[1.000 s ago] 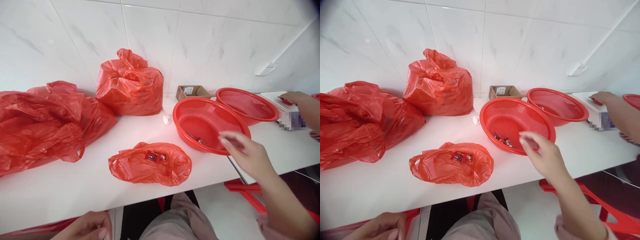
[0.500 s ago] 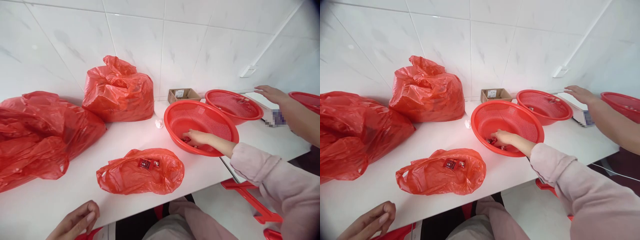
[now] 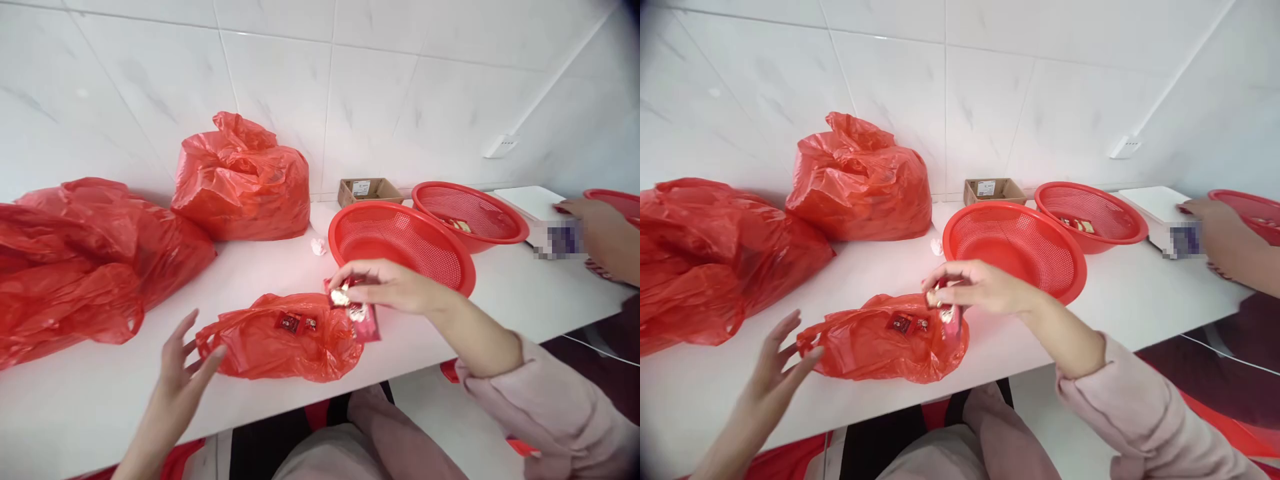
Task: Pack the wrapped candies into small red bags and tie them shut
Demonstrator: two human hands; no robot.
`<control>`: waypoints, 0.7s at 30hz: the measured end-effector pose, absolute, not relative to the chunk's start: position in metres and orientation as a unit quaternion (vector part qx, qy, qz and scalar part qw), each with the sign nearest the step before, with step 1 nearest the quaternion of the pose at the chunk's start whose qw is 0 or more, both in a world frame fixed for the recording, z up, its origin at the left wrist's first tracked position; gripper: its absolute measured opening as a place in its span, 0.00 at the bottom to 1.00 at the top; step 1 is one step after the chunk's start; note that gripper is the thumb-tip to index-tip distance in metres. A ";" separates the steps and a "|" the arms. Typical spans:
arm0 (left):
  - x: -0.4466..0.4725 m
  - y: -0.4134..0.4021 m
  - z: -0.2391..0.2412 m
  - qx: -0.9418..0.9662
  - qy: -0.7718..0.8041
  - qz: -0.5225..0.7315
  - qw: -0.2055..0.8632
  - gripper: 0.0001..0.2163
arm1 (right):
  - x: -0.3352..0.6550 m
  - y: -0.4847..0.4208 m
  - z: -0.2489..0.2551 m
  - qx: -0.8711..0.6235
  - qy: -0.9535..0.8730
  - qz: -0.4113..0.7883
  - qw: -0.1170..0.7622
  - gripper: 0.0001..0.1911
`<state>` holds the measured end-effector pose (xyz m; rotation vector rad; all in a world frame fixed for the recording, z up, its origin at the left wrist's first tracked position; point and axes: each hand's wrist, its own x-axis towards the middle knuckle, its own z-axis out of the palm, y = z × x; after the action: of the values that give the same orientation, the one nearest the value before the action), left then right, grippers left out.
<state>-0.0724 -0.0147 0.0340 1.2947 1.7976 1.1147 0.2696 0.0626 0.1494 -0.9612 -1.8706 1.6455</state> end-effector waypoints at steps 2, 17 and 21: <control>-0.057 -0.009 0.033 0.555 0.667 0.403 0.292 0.31 | 0.242 0.055 0.134 -0.338 -0.712 0.589 0.179 0.13; -0.039 -0.008 0.051 0.436 0.534 0.412 0.596 0.23 | 0.220 0.069 0.106 -0.425 -0.808 0.313 0.263 0.19; -0.032 -0.006 0.068 0.292 0.462 0.463 0.698 0.27 | 0.246 0.094 0.121 -0.476 -0.791 0.242 0.300 0.17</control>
<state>-0.0317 -0.0061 0.0677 0.6515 1.0289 1.0310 0.2456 0.0935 0.1207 -1.2628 -2.0985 0.6435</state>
